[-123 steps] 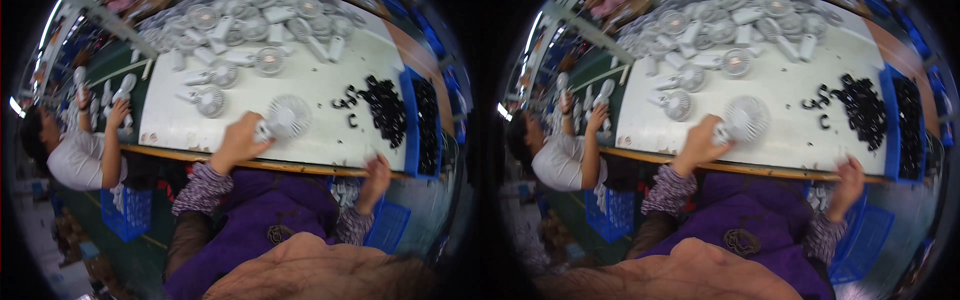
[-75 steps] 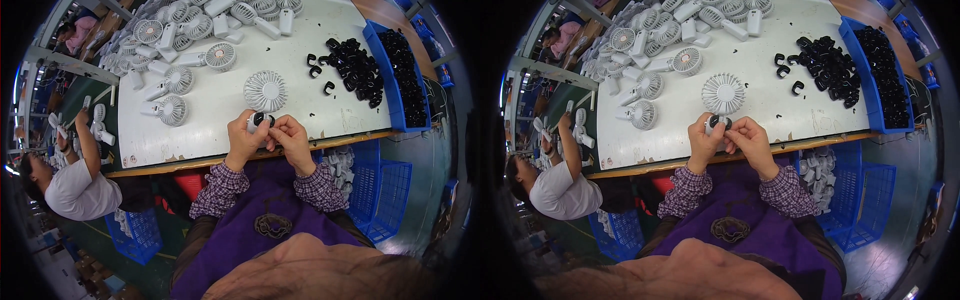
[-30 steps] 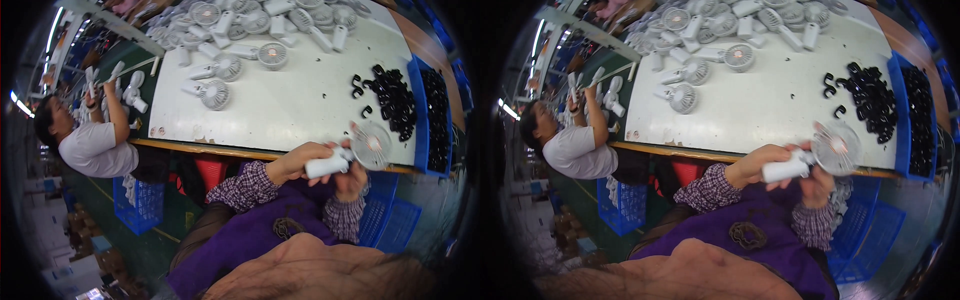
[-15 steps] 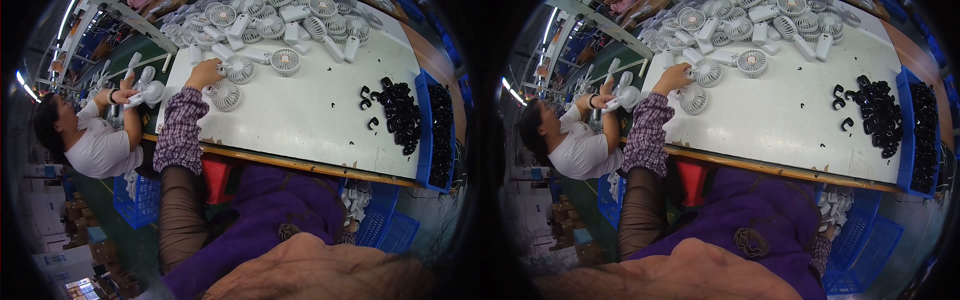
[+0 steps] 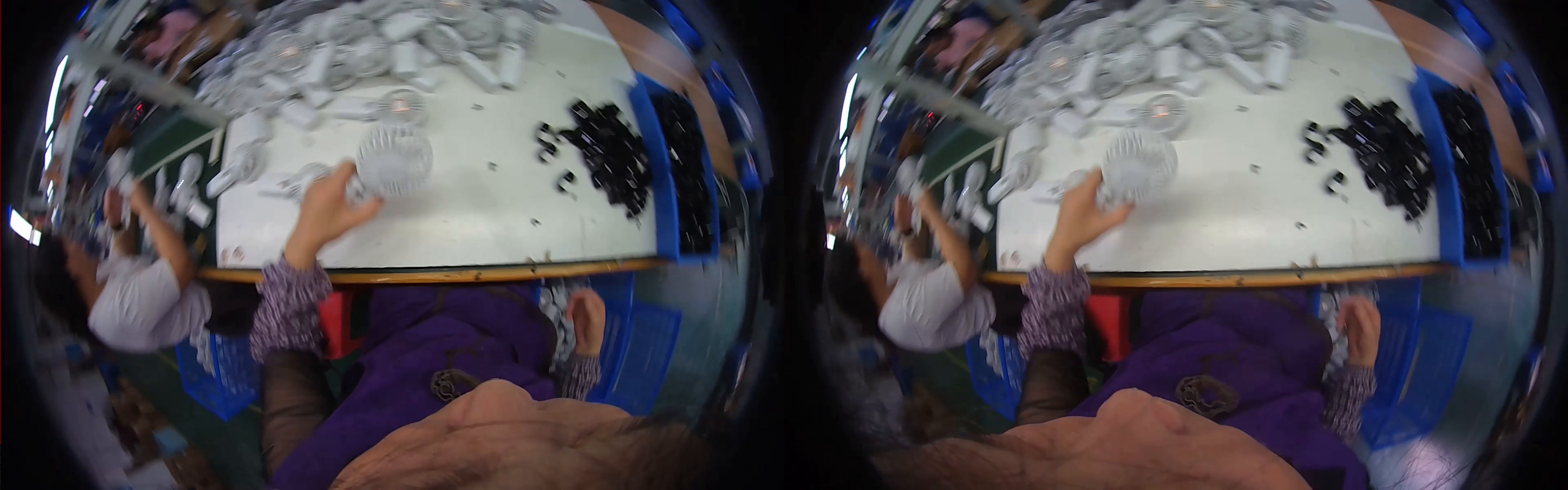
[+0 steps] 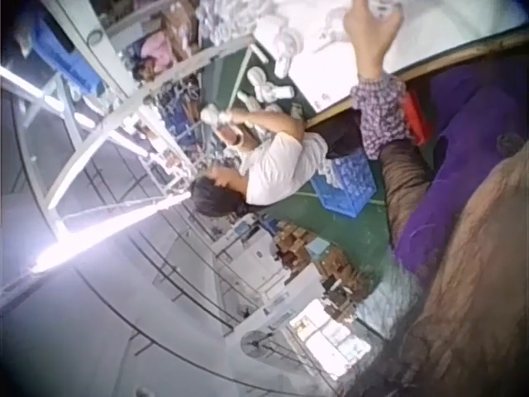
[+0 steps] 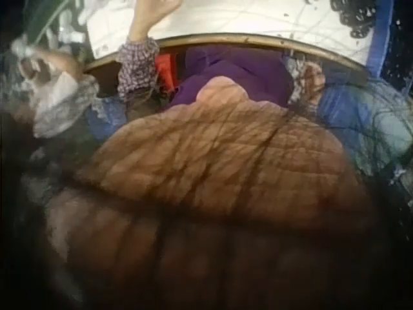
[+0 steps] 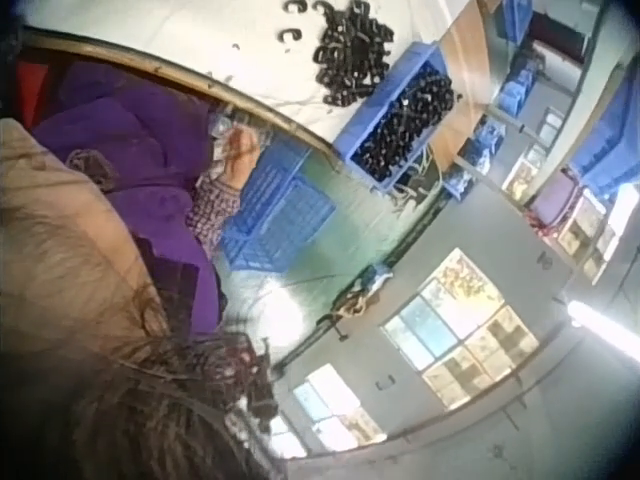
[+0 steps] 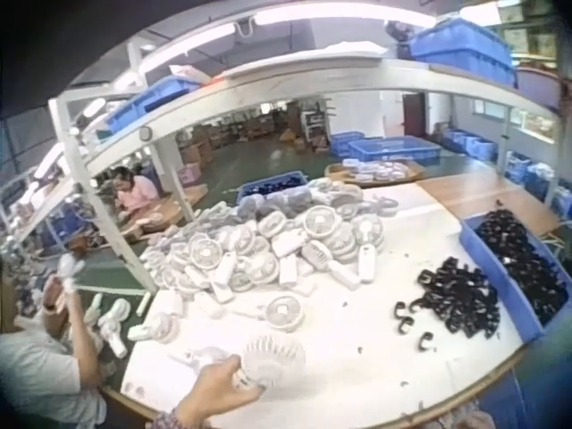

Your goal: The person assembles portable fans by hand, picking up a fan body and a black clip, snapping the clip onto the fan, and placing the finished unit into a blue bin. They repeat this process several times and occasionally reach into a blue tray to gather more black clips.

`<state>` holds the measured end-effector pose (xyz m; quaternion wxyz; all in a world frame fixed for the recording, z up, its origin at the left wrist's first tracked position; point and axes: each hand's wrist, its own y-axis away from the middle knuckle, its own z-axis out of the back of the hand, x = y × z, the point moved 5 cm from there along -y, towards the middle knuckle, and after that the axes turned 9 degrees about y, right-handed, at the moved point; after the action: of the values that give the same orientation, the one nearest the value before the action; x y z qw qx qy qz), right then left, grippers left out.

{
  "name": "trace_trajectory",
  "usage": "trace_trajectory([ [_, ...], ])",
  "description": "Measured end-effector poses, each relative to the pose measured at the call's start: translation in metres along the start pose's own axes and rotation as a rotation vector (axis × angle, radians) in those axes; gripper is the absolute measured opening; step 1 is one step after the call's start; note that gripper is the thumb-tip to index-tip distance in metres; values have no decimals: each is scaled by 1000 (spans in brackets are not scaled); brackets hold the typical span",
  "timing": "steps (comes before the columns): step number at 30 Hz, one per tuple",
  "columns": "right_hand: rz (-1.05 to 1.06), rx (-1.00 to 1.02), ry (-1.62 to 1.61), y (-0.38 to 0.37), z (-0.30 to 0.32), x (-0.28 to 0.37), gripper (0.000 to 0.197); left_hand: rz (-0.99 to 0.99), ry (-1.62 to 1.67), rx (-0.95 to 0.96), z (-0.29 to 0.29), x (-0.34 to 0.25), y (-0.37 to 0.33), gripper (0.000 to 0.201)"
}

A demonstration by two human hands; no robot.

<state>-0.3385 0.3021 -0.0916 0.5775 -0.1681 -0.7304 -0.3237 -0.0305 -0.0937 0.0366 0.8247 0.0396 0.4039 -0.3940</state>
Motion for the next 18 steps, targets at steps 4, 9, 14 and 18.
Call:
trace_trajectory([
  [4,217,156,113,-41,-127,81,56,-151,249,221,-99,-65,27,38],
  [9,432,80,235,-56,-184,112,46,-103,363,202,-143,-93,27,43],
  [14,501,63,252,-61,-190,104,34,190,550,175,-157,-72,40,31],
  [18,293,171,178,-85,-177,79,25,226,683,71,-153,-87,44,28],
])
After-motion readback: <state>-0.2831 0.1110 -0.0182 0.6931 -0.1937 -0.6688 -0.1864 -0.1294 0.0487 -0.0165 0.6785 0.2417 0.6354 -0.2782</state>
